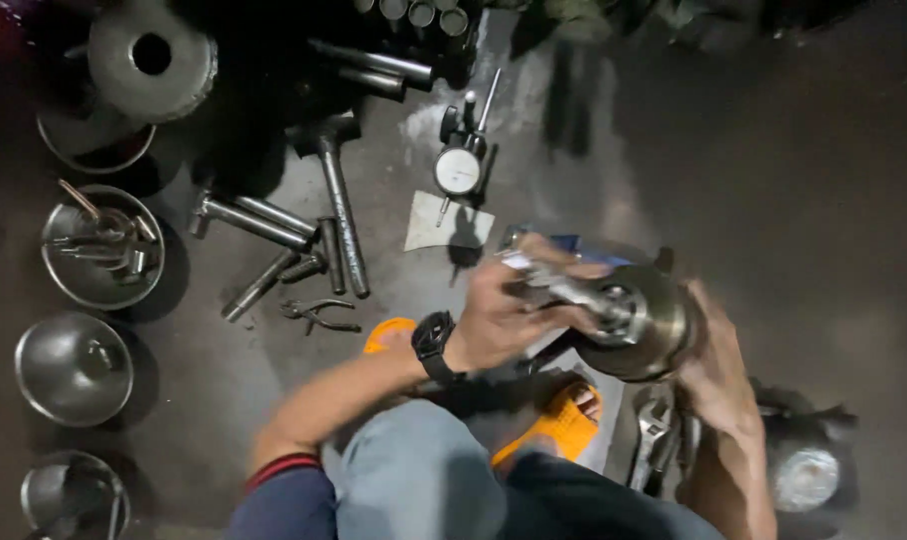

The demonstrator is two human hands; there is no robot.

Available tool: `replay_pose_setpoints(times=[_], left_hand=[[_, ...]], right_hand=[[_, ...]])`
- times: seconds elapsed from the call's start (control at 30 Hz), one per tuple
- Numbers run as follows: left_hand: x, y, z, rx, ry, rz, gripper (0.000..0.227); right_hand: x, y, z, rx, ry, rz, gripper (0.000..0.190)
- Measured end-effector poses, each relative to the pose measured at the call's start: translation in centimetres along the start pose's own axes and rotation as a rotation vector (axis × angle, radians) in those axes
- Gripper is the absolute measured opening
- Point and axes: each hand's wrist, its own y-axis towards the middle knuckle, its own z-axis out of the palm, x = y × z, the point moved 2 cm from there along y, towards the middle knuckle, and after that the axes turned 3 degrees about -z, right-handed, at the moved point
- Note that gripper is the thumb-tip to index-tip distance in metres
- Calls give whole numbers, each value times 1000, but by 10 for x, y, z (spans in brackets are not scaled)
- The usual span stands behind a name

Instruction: The person uses a dial indicator to measure a cylindrical metal part held in a vise. They rotate the part to check different sections, then use pliers to adjust a component on the part. The person repeats the measuring process and moves the part between the workbench and the floor.

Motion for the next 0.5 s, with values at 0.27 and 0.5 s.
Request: replay_pose_setpoints(times=[0.27, 0.5], left_hand=[[-73, 73, -17, 960, 309, -399, 85], [-98, 75, -176, 810, 110, -626, 44]], right_hand=[[-47, 12, 4, -587, 988, 525, 80], [100, 97, 85, -279, 1066, 467, 64]])
